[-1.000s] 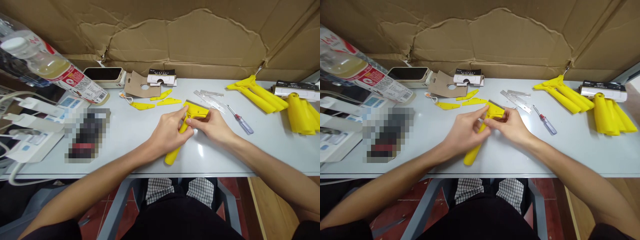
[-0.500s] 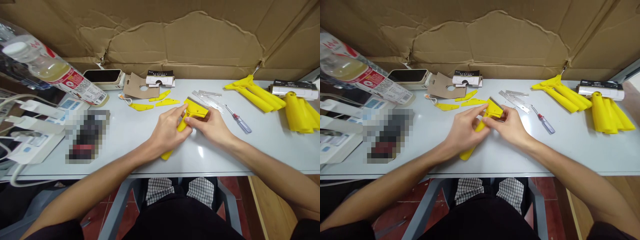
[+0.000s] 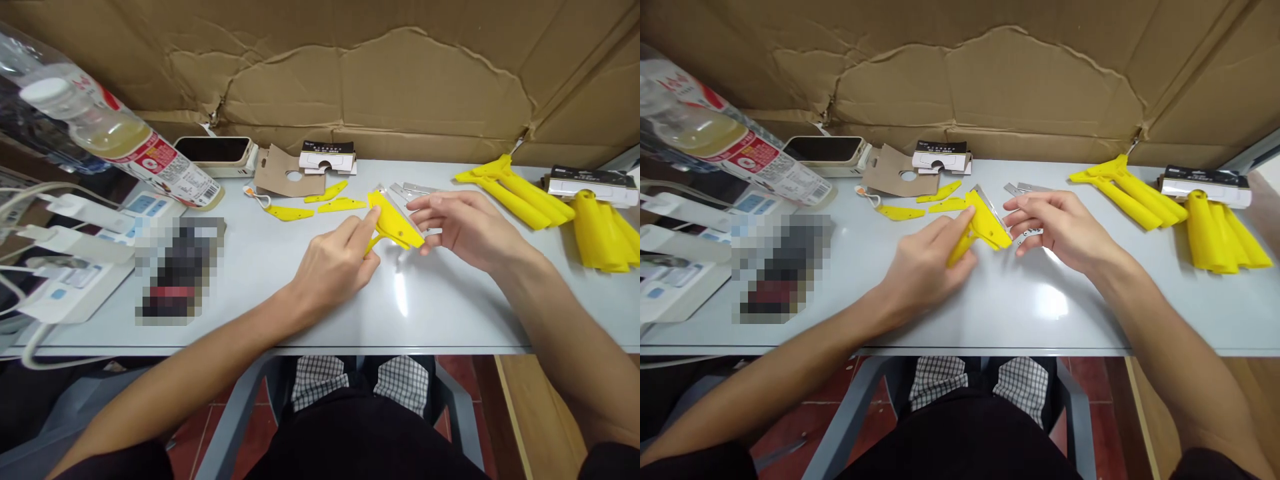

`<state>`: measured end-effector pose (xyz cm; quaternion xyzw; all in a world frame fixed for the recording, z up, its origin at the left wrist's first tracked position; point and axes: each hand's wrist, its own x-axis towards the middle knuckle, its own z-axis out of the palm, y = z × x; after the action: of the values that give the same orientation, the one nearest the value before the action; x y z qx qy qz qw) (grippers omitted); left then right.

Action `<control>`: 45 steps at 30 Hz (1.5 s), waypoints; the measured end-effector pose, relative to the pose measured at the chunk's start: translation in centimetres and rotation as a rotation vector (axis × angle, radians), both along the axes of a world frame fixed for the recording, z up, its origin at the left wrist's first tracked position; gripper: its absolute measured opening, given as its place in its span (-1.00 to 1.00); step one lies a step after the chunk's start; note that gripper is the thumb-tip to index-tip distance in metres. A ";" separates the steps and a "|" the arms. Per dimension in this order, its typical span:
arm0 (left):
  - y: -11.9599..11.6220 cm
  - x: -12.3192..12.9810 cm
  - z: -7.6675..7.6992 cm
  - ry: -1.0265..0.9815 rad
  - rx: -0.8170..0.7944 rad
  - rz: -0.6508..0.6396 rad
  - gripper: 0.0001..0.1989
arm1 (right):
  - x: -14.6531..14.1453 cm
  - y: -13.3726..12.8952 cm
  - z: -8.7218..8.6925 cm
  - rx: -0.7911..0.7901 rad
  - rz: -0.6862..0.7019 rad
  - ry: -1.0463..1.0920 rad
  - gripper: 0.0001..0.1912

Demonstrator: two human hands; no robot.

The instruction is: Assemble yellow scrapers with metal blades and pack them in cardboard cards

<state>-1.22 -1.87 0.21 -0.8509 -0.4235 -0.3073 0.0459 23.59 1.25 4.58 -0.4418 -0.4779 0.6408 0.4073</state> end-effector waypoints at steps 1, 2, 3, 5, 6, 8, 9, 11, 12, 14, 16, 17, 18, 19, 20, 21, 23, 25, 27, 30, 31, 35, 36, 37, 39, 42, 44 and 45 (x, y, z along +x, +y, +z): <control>-0.2 0.0 0.0 0.051 0.028 -0.010 -0.42 | -0.1 0.0 -0.1 -0.004 -0.005 -0.004 -0.72; -0.4 0.0 0.1 0.097 0.049 -0.025 -0.42 | -0.3 -0.1 -0.3 -0.007 -0.005 -0.017 -0.73; -0.6 0.0 0.2 0.133 0.064 -0.039 -0.41 | -0.5 -0.1 -0.4 -0.010 -0.001 -0.034 -0.73; -1.0 0.2 0.4 0.185 0.073 -0.059 -0.41 | -0.9 -0.3 -0.6 -0.014 0.018 -0.072 -0.72; -1.1 0.2 0.5 0.201 0.075 -0.064 -0.41 | -1.0 -0.4 -0.6 -0.014 0.031 -0.087 -0.71; -1.2 0.4 0.6 0.219 0.083 -0.070 -0.42 | -1.1 -0.4 -0.7 -0.003 0.047 -0.108 -0.72; -1.2 0.4 0.6 0.224 0.085 -0.073 -0.42 | -1.1 -0.5 -0.8 0.006 0.045 -0.115 -0.73; -1.2 0.4 0.6 0.227 0.081 -0.070 -0.42 | -1.2 -0.5 -0.9 0.033 0.023 -0.124 -0.74; -1.2 0.4 0.6 0.226 0.077 -0.068 -0.42 | -1.2 -0.6 -1.0 0.052 0.008 -0.128 -0.75; -1.1 0.3 0.5 0.219 0.065 -0.068 -0.42 | -1.3 -0.7 -1.2 0.092 -0.021 -0.146 -0.77; -1.1 0.1 0.3 0.200 0.062 -0.083 -0.40 | -1.5 -0.9 -1.2 0.128 -0.047 -0.173 -0.78; -1.1 0.1 0.2 0.185 0.065 -0.097 -0.39 | -1.5 -1.0 -1.2 0.142 -0.056 -0.186 -0.79; -1.1 0.0 0.2 0.168 0.069 -0.112 -0.38 | -1.6 -1.1 -1.2 0.153 -0.063 -0.196 -0.79; -1.1 0.0 0.1 0.153 0.069 -0.123 -0.37 | -1.6 -1.1 -1.2 0.161 -0.063 -0.203 -0.78; -1.1 -0.1 0.1 0.141 0.064 -0.129 -0.37 | -1.6 -1.2 -1.2 0.168 -0.062 -0.209 -0.78; -1.1 -0.1 0.0 0.136 0.053 -0.129 -0.38 | -1.6 -1.2 -1.2 0.172 -0.059 -0.215 -0.77; -1.1 -0.2 0.0 0.140 0.035 -0.116 -0.41 | -1.6 -1.1 -1.2 0.175 -0.056 -0.225 -0.77; -1.1 -0.2 0.0 0.160 0.049 -0.114 -0.44 | -1.5 -1.1 -1.2 0.176 -0.057 -0.239 -0.76; -1.0 -0.3 0.1 0.179 0.087 -0.128 -0.45 | -1.5 -1.1 -1.2 0.175 -0.057 -0.251 -0.76; -1.0 -0.3 0.1 0.195 0.116 -0.123 -0.45 | -1.5 -1.1 -1.1 0.178 -0.054 -0.255 -0.76; -1.0 -0.2 0.1 0.199 0.117 -0.112 -0.45 | -1.6 -1.1 -1.0 0.179 -0.054 -0.255 -0.76; -1.0 -0.1 0.4 0.223 0.107 -0.072 -0.42 | -1.7 -1.1 -0.9 0.163 -0.053 -0.256 -0.75; -1.0 -0.1 0.4 0.232 0.096 -0.062 -0.41 | -1.7 -1.1 -0.9 0.159 -0.048 -0.254 -0.75; -1.0 -0.1 0.5 0.239 0.085 -0.053 -0.40 | -1.7 -1.0 -1.0 0.156 -0.043 -0.254 -0.75; -1.0 0.0 0.6 0.249 0.073 -0.042 -0.39 | -1.7 -1.0 -1.1 0.156 -0.036 -0.255 -0.77; -1.1 0.0 0.6 0.256 0.085 -0.025 -0.40 | -1.7 -1.0 -1.2 0.157 -0.039 -0.266 -0.78; -1.1 0.0 0.5 0.264 0.094 -0.009 -0.43 | -1.7 -1.0 -1.3 0.160 -0.047 -0.269 -0.77; -1.1 0.0 0.5 0.267 0.097 -0.004 -0.44 | -1.7 -0.9 -1.3 0.161 -0.052 -0.271 -0.77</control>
<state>-1.19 -3.01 0.72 -0.8819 -0.3966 -0.2115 0.1422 21.84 0.31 3.25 -0.5021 -0.5668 0.5243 0.3896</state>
